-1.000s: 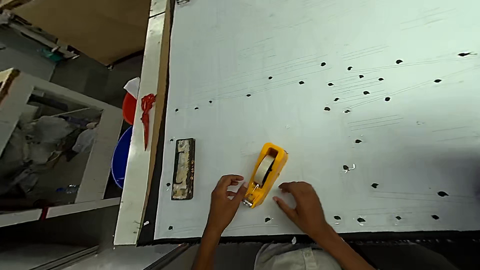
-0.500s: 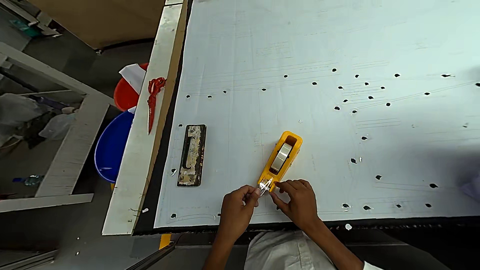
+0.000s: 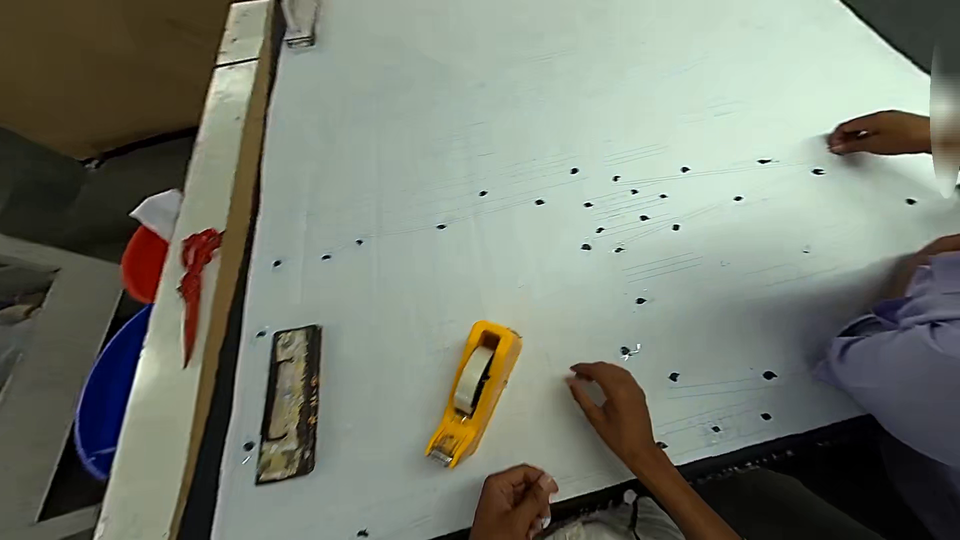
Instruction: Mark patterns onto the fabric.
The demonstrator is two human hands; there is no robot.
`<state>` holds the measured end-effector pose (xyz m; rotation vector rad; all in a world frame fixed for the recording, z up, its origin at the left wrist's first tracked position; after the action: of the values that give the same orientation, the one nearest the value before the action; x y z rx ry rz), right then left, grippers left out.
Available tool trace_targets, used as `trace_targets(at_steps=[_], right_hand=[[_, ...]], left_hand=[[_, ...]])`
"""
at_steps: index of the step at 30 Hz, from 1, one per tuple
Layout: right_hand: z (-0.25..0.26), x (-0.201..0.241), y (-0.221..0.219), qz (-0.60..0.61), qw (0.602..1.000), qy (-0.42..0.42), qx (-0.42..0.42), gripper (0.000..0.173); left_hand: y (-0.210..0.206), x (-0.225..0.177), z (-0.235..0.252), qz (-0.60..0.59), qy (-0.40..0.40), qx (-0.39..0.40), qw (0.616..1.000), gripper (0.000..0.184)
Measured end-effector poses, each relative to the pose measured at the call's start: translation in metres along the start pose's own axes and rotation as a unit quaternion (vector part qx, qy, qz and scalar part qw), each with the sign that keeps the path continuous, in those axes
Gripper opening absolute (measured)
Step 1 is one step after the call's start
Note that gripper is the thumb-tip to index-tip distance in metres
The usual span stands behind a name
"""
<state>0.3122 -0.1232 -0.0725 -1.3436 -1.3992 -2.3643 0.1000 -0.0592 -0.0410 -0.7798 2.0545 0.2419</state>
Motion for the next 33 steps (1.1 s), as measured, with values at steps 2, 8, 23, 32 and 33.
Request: trace_targets(at_steps=[2, 8, 23, 32, 33], right_hand=[[0.023, -0.037, 0.023, -0.026, 0.999, -0.025, -0.037, 0.035], [0.052, -0.118, 0.032, -0.172, 0.983, -0.054, 0.022, 0.067], [0.045, -0.121, 0.024, -0.194, 0.979, -0.049, 0.027, 0.062], [0.031, -0.037, 0.018, -0.067, 0.998, 0.0, -0.015, 0.041], [0.025, -0.016, 0.009, -0.037, 0.999, 0.017, -0.002, 0.037]], left_hand=[[-0.025, -0.029, 0.048, 0.081, -0.084, -0.007, 0.993, 0.016], [-0.076, -0.146, 0.244, 0.317, -0.19, -0.067, 0.927, 0.029], [-0.094, -0.191, 0.3, 0.517, -0.041, -0.136, 0.844, 0.04], [0.025, -0.14, 0.044, 0.37, -0.278, -0.246, 0.852, 0.019], [0.052, -0.13, 0.028, 0.371, -0.261, -0.28, 0.846, 0.019]])
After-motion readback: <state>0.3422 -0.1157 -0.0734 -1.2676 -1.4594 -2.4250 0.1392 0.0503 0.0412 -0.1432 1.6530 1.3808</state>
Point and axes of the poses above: each hand's wrist, its own z-axis towards the middle knuckle, its own y-axis out of the back of the hand, x = y × z, the point moved 4 cm from there along z, towards the middle knuckle, and after that the axes turned 1 degree about z, right-handed, at the moved point
